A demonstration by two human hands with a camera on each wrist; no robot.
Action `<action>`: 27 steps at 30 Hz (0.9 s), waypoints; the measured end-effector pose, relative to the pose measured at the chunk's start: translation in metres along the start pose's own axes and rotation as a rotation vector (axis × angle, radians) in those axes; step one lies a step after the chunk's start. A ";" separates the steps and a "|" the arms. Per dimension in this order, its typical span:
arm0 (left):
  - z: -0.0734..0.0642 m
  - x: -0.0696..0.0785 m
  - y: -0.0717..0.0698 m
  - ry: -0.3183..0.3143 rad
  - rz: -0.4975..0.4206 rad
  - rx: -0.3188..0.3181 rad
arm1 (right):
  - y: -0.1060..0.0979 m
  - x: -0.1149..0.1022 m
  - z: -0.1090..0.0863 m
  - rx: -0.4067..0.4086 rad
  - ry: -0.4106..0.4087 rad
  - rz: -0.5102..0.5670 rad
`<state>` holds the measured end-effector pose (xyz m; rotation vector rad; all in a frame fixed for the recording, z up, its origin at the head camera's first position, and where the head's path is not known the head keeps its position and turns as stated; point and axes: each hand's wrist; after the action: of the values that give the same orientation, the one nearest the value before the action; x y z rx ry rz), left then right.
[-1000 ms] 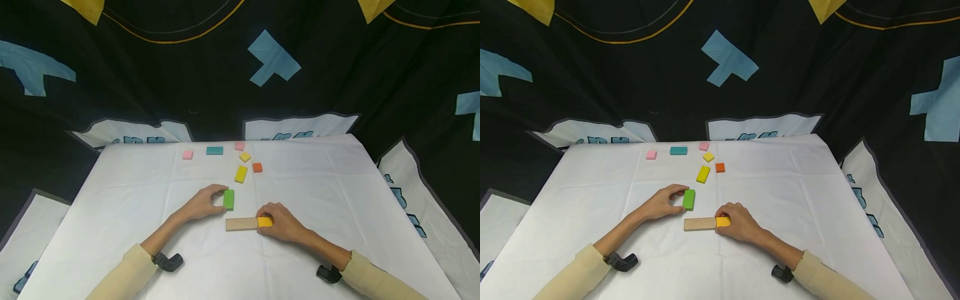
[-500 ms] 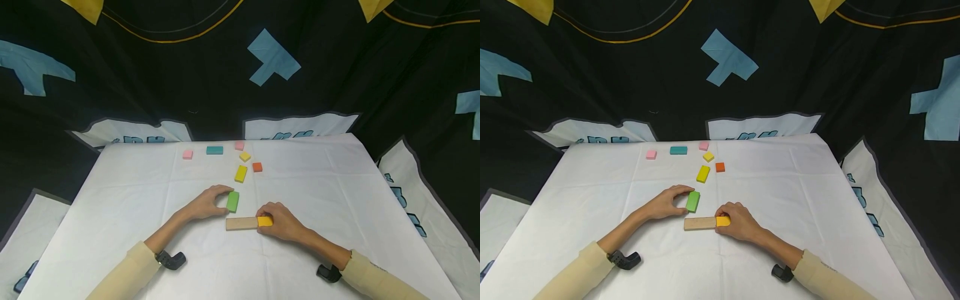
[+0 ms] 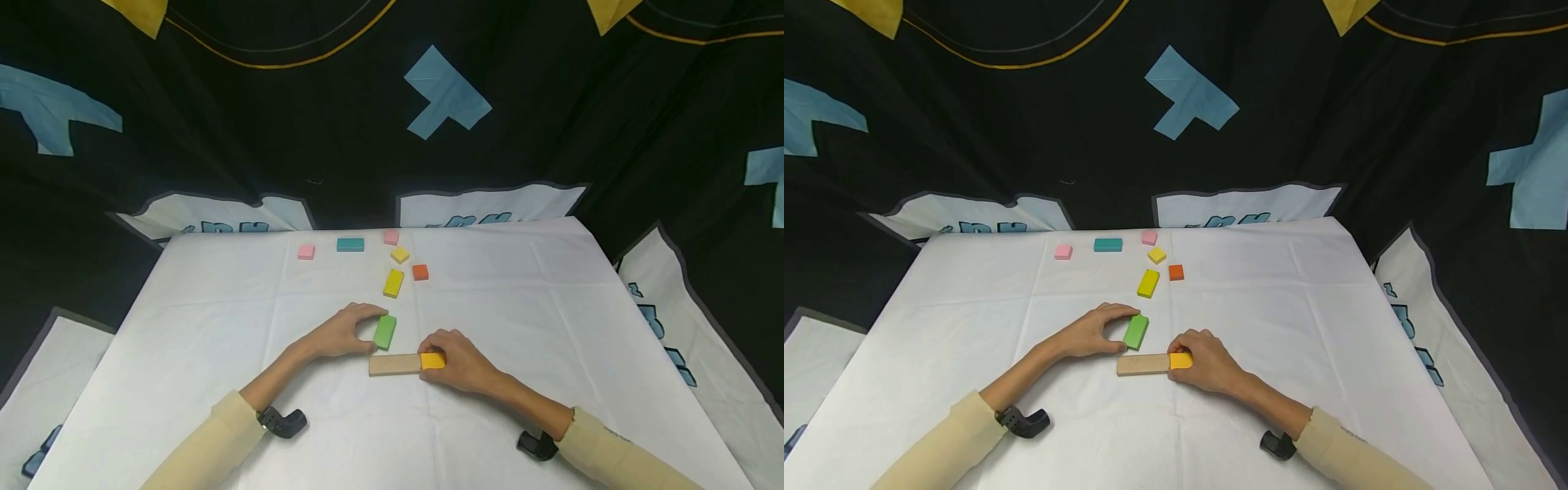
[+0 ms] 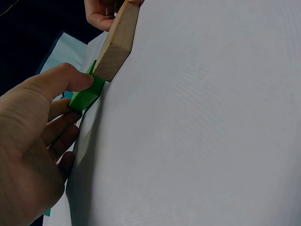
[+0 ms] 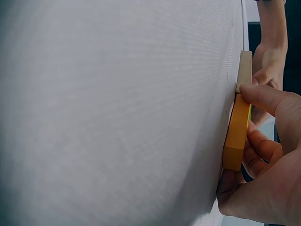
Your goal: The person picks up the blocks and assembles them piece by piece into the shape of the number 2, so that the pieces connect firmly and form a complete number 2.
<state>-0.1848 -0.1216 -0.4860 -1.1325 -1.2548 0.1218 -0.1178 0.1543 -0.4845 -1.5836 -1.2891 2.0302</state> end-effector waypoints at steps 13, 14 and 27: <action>0.001 0.002 0.003 0.022 0.013 -0.009 | 0.000 0.001 0.000 -0.005 -0.006 -0.008; 0.002 0.002 0.003 0.022 0.012 -0.012 | 0.000 0.002 0.000 -0.004 -0.011 -0.008; 0.006 0.005 0.006 0.024 0.017 -0.033 | -0.001 0.001 0.000 -0.012 -0.014 0.000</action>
<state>-0.1845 -0.1123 -0.4878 -1.1702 -1.2305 0.0998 -0.1190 0.1557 -0.4842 -1.5769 -1.3083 2.0405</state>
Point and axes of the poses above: each hand's wrist, its own z-axis towards the middle knuckle, its own y-axis out of the palm, x = y × z, and after that the axes turned 2 degrees about -y, right-handed
